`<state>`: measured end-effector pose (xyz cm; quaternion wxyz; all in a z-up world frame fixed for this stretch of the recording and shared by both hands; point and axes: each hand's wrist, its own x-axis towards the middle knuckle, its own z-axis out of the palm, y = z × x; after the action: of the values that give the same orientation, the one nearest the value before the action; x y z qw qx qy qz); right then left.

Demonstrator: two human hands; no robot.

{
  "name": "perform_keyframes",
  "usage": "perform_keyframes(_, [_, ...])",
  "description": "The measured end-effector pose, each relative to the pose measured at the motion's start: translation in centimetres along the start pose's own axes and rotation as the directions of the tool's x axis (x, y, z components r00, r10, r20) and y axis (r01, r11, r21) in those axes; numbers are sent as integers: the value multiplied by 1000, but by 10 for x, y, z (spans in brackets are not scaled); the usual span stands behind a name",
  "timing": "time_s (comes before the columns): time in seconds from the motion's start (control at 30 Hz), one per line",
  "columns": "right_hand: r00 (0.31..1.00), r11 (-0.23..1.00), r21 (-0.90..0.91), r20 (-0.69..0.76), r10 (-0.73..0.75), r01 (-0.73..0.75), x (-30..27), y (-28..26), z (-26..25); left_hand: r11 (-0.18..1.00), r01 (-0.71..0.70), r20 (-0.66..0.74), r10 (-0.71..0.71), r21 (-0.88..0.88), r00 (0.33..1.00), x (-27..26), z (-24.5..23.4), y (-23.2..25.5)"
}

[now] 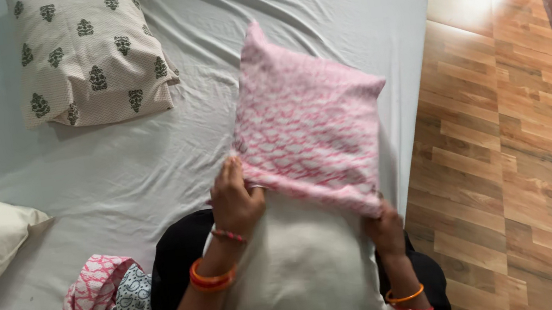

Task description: The person inserts a white pillow into a pink and white patterned pillowcase. They align the corners, pull the fabric over the pillow, and smooth the surface to fit the case properly.

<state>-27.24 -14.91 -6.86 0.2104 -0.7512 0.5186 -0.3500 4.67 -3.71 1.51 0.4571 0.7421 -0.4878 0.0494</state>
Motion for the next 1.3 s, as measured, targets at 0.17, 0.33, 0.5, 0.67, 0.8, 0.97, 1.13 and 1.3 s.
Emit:
perform_keyframes(0.17, [991,991,-62,53,120,-117,-30,-6,16,985,-164,89,168,-50,982,-60,-12,49])
perform_keyframes(0.33, [960,962,-145,131,249,-230,-29,13,13,837,-358,353,510,-414,784,-146,-4,113])
perform_keyframes(0.5, [909,920,-57,140,393,-388,-33,45,19,664,-681,279,748,-308,602,-203,47,124])
perform_keyframes(0.67, [935,873,335,114,336,-355,-30,56,10,667,-719,373,729,-196,574,-172,20,111])
perform_keyframes(0.8, [942,850,407,108,318,-333,-13,25,-5,721,-633,240,692,-282,681,-119,-24,110])
perform_keyframes(0.97, [960,954,162,166,224,-251,-6,17,2,830,-508,-78,504,-230,860,-50,-76,99])
perform_keyframes(1.13, [849,652,569,471,242,-501,-32,18,33,902,-404,-268,355,-154,896,-14,-105,85])
perform_keyframes(1.3, [943,891,332,226,244,-310,-41,-33,26,911,-393,-300,342,-129,891,-15,-106,79])
